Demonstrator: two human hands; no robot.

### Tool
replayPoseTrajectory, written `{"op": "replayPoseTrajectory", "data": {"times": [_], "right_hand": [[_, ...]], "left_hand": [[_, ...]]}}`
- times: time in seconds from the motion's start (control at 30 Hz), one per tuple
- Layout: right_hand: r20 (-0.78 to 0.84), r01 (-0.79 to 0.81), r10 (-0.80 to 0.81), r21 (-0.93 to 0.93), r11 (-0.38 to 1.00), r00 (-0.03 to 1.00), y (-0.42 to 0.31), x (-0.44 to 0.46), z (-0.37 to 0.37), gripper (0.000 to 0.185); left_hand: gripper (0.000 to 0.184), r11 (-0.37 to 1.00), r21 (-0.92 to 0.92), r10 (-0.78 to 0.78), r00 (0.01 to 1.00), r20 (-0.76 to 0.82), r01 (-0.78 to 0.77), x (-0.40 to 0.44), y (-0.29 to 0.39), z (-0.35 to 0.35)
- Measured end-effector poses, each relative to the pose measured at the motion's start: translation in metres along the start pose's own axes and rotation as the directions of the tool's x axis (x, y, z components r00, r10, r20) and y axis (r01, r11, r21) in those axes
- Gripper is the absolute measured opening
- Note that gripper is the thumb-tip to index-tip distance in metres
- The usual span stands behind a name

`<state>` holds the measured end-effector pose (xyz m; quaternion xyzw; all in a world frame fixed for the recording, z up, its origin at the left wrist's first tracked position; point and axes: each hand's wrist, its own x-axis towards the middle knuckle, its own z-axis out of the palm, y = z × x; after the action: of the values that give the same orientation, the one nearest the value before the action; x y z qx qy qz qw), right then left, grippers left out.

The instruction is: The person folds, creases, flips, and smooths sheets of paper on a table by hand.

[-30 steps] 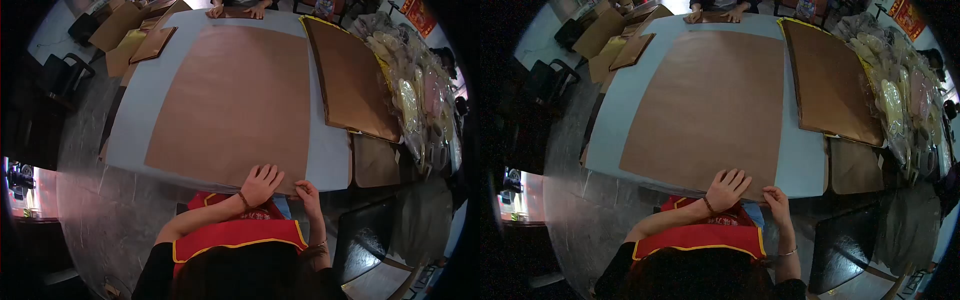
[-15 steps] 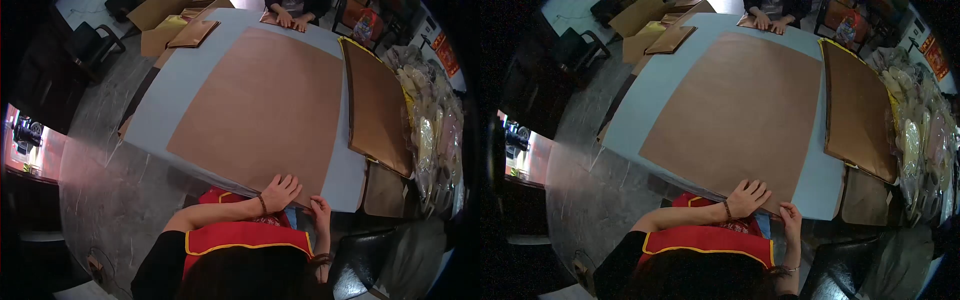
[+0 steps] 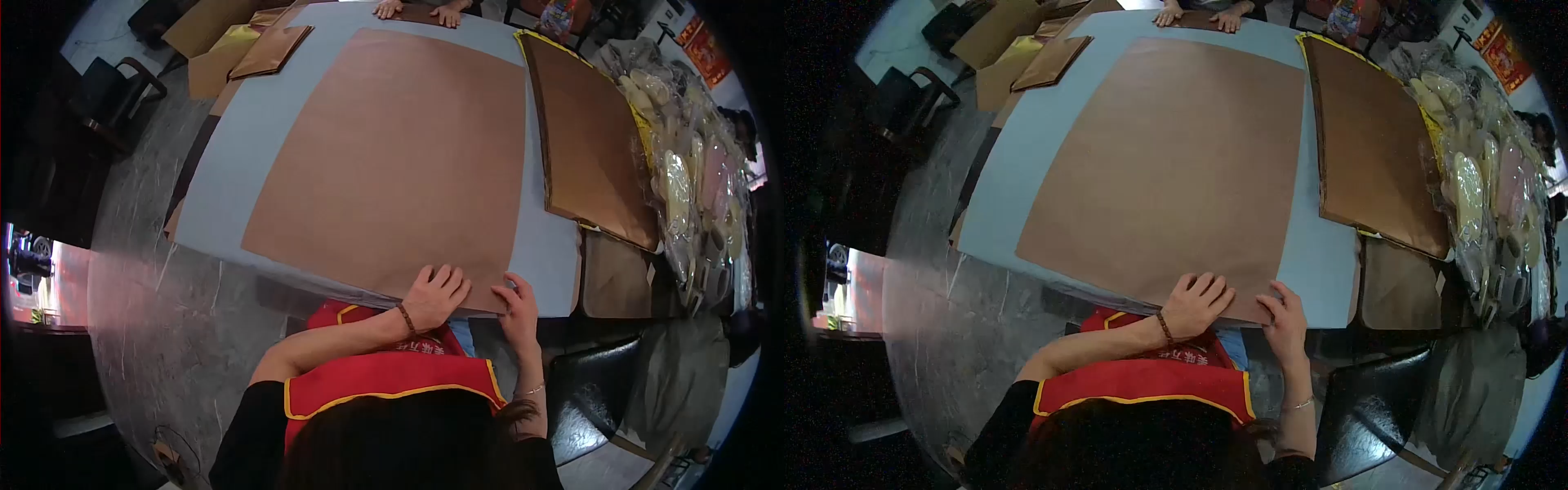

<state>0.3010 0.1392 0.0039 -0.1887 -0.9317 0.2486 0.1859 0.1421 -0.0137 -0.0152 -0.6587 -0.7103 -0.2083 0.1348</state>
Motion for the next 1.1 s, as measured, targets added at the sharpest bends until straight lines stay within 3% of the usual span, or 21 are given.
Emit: {"op": "replayPoseTrajectory", "data": {"times": [0.03, 0.1, 0.13, 0.2, 0.4, 0.47, 0.6, 0.67, 0.8, 0.87, 0.93, 0.97, 1.0, 1.03, 1.07, 1.1], "right_hand": [[-0.006, -0.011, 0.011, -0.006, 1.000, 1.000, -0.001, 0.004, -0.002, 0.037], [0.098, 0.129, -0.115, -0.151, 0.980, 0.989, -0.004, 0.011, -0.003, 0.028], [0.094, 0.122, -0.109, -0.153, 0.981, 0.990, -0.007, 0.014, 0.000, 0.028], [0.052, 0.248, -0.243, -0.176, 0.953, 0.969, -0.016, 0.020, 0.007, 0.025], [0.124, 0.436, -0.421, -0.135, 0.890, 0.899, -0.036, 0.042, 0.044, 0.041], [0.204, 0.572, -0.546, -0.103, 0.814, 0.813, -0.050, 0.053, 0.059, 0.041], [0.213, 0.703, -0.682, -0.031, 0.711, 0.699, -0.080, 0.072, 0.093, 0.033], [0.205, 0.747, -0.727, -0.032, 0.664, 0.655, -0.093, 0.083, 0.115, 0.031], [0.207, 0.851, -0.828, -0.052, 0.522, 0.521, -0.131, 0.107, 0.145, 0.034], [0.150, 0.870, -0.862, 0.018, 0.492, 0.484, -0.147, 0.111, 0.163, 0.032], [0.194, 0.867, -0.856, 0.047, 0.496, 0.479, -0.161, 0.107, 0.174, 0.034], [0.203, 0.850, -0.834, 0.013, 0.527, 0.514, -0.168, 0.105, 0.179, 0.034], [0.211, 0.829, -0.808, -0.019, 0.559, 0.550, -0.176, 0.102, 0.183, 0.035], [0.222, 0.819, -0.799, 0.003, 0.574, 0.560, -0.182, 0.100, 0.187, 0.035], [0.224, 0.825, -0.806, 0.013, 0.565, 0.548, -0.188, 0.097, 0.190, 0.035], [0.205, 0.802, -0.785, 0.001, 0.597, 0.584, -0.194, 0.093, 0.193, 0.035]], "left_hand": [[0.034, 1.000, -0.011, 0.004, 1.000, 0.020, -0.004, -0.001, -0.002, -0.003], [0.034, 1.000, -0.010, 0.005, 0.998, 0.065, -0.005, -0.005, -0.006, -0.008], [0.034, 1.000, -0.014, 0.012, 0.998, 0.066, -0.011, -0.008, -0.010, -0.014], [0.032, 0.997, -0.066, 0.058, 0.991, 0.123, -0.050, -0.017, -0.020, -0.028], [0.033, 0.983, -0.096, 0.173, 0.968, 0.181, -0.158, -0.066, -0.061, -0.068], [0.033, 0.981, -0.093, 0.187, 0.967, 0.171, -0.173, -0.082, -0.079, -0.084], [0.045, 0.987, -0.021, 0.159, 0.959, 0.236, -0.159, -0.111, -0.109, -0.121], [0.048, 0.996, 0.039, 0.064, 0.959, 0.277, -0.078, -0.124, -0.117, -0.139], [0.044, 0.984, 0.177, -0.055, 0.936, 0.347, -0.008, -0.153, -0.134, -0.165], [0.043, 0.977, 0.207, -0.108, 0.944, 0.311, 0.044, -0.171, -0.139, -0.172], [0.045, 0.920, 0.375, -0.230, 0.931, 0.285, 0.113, -0.193, -0.146, -0.178], [0.045, 0.895, 0.373, -0.349, 0.905, 0.241, 0.246, -0.206, -0.146, -0.179], [0.045, 0.888, 0.379, -0.366, 0.900, 0.235, 0.261, -0.215, -0.143, -0.178], [0.045, 0.814, 0.217, -0.551, 0.835, -0.006, 0.539, -0.223, -0.139, -0.176], [0.046, 0.682, -0.011, -0.718, 0.666, -0.205, 0.731, -0.235, -0.134, -0.171], [0.046, 0.581, -0.056, -0.768, 0.524, -0.368, 0.812, -0.239, -0.126, -0.163]]}}
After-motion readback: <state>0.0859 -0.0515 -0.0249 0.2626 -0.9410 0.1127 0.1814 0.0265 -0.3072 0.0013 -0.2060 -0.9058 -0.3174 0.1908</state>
